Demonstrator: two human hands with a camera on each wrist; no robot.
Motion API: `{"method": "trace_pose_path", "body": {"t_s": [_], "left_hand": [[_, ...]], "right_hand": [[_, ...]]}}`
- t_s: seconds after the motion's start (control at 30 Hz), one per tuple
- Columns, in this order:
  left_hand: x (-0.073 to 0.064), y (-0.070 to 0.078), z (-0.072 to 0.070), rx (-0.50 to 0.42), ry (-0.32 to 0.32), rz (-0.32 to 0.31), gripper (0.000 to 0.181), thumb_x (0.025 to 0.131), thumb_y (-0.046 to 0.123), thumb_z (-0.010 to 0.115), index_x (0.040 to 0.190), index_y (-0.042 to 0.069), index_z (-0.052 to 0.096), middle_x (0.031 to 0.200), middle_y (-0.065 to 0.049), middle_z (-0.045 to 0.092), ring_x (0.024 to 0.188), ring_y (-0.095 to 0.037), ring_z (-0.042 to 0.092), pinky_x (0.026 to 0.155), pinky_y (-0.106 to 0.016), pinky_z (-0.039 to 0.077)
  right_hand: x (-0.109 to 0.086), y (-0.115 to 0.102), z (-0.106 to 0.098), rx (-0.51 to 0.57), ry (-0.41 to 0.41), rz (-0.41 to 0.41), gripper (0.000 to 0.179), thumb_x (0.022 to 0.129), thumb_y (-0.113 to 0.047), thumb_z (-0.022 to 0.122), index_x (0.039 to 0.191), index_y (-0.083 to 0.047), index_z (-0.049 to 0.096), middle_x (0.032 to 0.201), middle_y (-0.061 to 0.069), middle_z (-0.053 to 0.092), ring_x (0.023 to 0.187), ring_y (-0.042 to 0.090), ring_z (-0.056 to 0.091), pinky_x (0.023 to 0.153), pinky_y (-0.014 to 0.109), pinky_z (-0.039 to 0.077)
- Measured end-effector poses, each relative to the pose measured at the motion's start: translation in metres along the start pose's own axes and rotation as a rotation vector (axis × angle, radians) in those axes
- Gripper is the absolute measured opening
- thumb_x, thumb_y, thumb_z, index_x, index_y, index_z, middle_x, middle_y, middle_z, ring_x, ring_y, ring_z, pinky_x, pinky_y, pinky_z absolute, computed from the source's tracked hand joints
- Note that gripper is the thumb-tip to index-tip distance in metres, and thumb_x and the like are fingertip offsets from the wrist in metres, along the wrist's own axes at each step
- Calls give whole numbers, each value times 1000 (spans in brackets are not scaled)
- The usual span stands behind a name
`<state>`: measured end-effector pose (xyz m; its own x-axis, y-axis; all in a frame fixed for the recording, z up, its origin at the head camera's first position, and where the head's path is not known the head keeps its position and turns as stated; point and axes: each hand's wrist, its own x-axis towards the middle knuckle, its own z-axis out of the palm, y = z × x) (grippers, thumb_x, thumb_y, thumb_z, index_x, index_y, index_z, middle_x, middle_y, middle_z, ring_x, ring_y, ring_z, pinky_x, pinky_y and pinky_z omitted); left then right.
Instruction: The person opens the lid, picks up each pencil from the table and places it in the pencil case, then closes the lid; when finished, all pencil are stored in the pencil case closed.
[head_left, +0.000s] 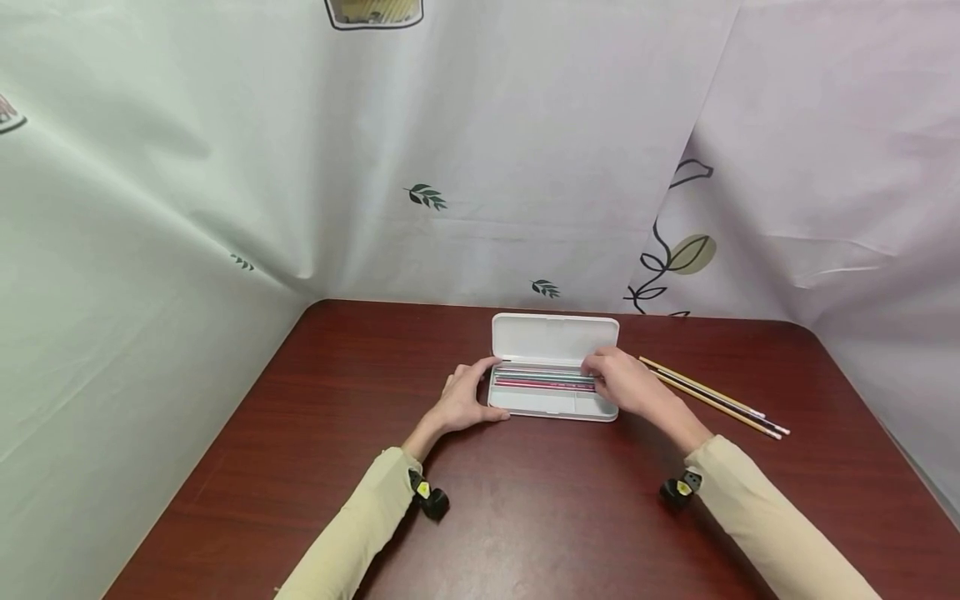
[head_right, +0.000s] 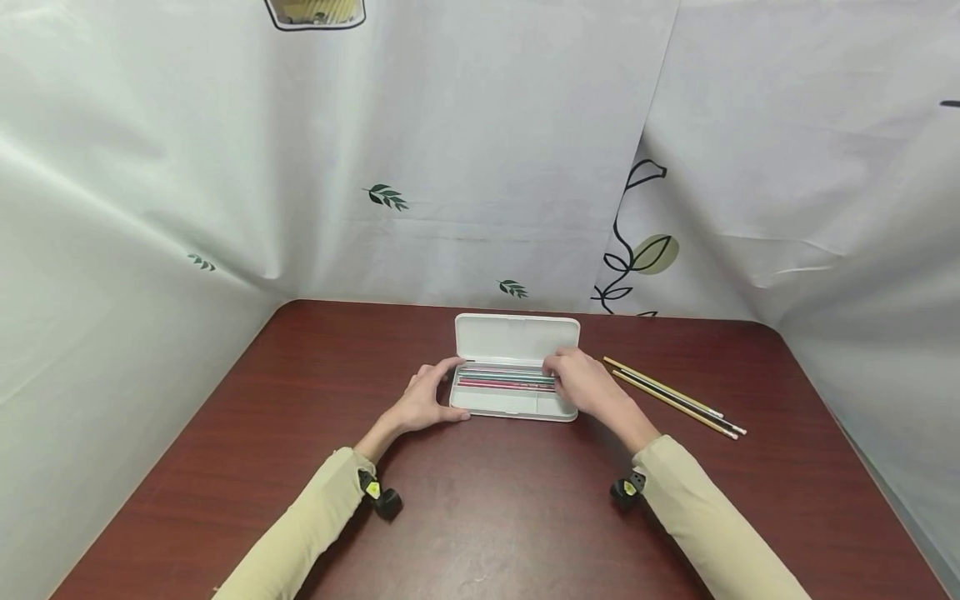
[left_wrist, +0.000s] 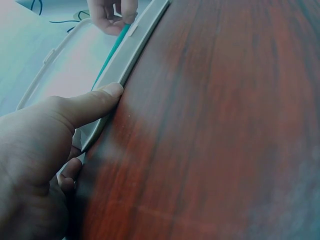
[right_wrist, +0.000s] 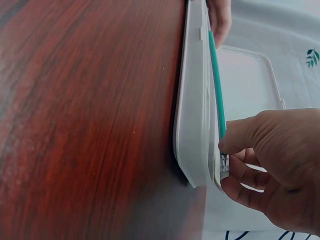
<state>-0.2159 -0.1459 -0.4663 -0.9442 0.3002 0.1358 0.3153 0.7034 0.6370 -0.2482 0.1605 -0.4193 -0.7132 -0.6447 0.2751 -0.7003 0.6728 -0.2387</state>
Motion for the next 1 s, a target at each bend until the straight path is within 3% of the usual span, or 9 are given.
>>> {"method": "trace_pose_path", "body": {"t_s": [0.37,0.63,0.8,1.0], "left_hand": [[-1,1,1,-17,7,11,92,69,33,92,147,14,47,113,-10,58,109,-27,44,91,-47,33],[0,1,2,-17,8,17,91,69,33,92,147,13,47,113,-10,58,109,-27,44,91,-46,33],[-1,1,1,-8,3,5,92,70,34,91,147,14,47,114,-10,58,110,-27,44,91,-46,33],[-1,1,-1,-9,-6,-14,92,70,33,91,148,16,46,114,-10,57,110,-27,43,91,-46,33]], "right_hand": [[2,1,6,11,-12,5,20,77,12,66,84,-6,69,83,2,58,70,17,55,65,38,48],[-3,0,-4,-11,21,50,16,79,9,68,89,-4,70,86,5,61,77,23,56,69,41,48],[-21,12,-17,-13,105,75,16,78,7,71,90,-3,71,86,6,61,77,24,56,69,44,48],[-63,34,-35,-3,221,115,20,74,9,71,92,-1,72,86,6,63,72,22,59,65,44,49]]}}
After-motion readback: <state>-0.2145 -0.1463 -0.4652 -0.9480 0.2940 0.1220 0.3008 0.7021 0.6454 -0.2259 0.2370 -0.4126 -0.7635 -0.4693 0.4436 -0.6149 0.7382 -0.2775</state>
